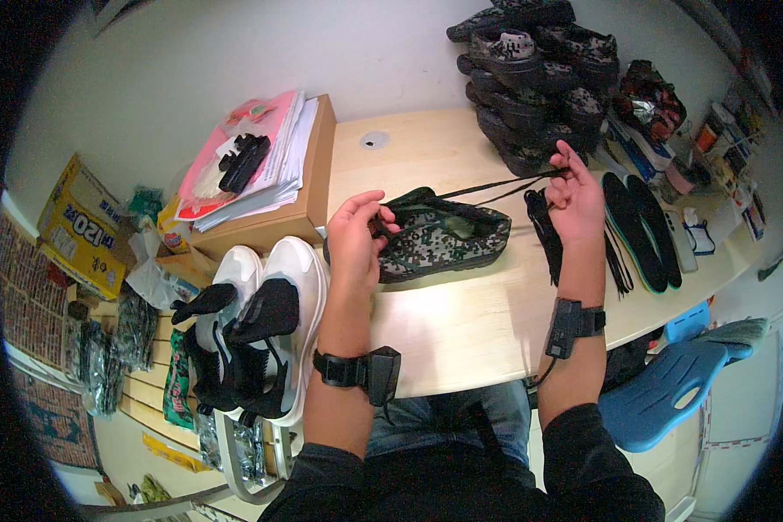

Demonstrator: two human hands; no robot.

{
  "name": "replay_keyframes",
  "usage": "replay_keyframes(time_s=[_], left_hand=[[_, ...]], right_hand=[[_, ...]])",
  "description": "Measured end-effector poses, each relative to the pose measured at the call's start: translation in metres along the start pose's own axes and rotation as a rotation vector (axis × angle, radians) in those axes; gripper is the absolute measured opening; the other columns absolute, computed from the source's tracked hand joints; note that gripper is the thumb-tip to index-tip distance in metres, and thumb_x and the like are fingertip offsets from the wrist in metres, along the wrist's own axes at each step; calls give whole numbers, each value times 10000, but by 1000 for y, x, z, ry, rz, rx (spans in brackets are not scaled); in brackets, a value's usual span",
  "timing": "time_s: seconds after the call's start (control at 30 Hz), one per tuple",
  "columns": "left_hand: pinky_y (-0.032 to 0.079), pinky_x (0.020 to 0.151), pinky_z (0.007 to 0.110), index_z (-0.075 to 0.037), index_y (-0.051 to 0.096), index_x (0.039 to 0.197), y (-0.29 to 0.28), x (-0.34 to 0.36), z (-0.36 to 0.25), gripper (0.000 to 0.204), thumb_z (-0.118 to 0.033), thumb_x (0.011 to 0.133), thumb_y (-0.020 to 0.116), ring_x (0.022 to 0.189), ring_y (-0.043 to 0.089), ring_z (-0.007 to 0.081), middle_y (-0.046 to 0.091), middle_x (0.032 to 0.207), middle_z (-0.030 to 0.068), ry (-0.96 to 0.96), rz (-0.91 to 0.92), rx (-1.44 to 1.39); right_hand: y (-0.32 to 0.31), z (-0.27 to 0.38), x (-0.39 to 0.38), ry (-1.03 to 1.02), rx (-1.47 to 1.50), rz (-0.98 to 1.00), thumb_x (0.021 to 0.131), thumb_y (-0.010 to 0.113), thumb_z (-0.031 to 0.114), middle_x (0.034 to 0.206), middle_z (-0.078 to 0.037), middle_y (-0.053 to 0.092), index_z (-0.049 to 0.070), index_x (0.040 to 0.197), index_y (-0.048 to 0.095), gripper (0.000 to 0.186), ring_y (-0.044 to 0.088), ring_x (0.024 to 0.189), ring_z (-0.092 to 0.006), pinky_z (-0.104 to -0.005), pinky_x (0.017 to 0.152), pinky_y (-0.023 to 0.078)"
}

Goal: Repairing a camouflaged pattern shoe by inserting a lacing system or structural reinforcement.

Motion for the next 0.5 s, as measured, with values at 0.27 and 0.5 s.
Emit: replay_keyframes(time_s=[0.27, 0.5], left_hand=[[527, 608, 297, 16, 549, 1043, -4, 0, -3, 182, -28, 880, 482, 592, 533, 138, 559, 704, 59, 25, -33, -43], [520, 573, 266, 27, 545, 1044, -3, -3, -9, 204, -10, 857, 474, 537, 496, 109, 537, 687, 46, 69, -39, 163]], right_hand=[[-6, 3, 3, -37, -55, 57, 974, 459, 178, 926, -39, 596, 36, 1152, 548, 245, 338, 543, -55, -203, 447, 267], [-1, 6, -3, -200, -475, -200, 963, 497, 170, 780, 21, 487, 51, 1025, 610, 175, 320, 490, -34, -188, 410, 236]])
Point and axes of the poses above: each hand's wrist, its own x-axis towards the middle knuckle, its own y-axis out of the palm, z = x × y, the point moved 1 cm from there along x, towards the middle knuckle
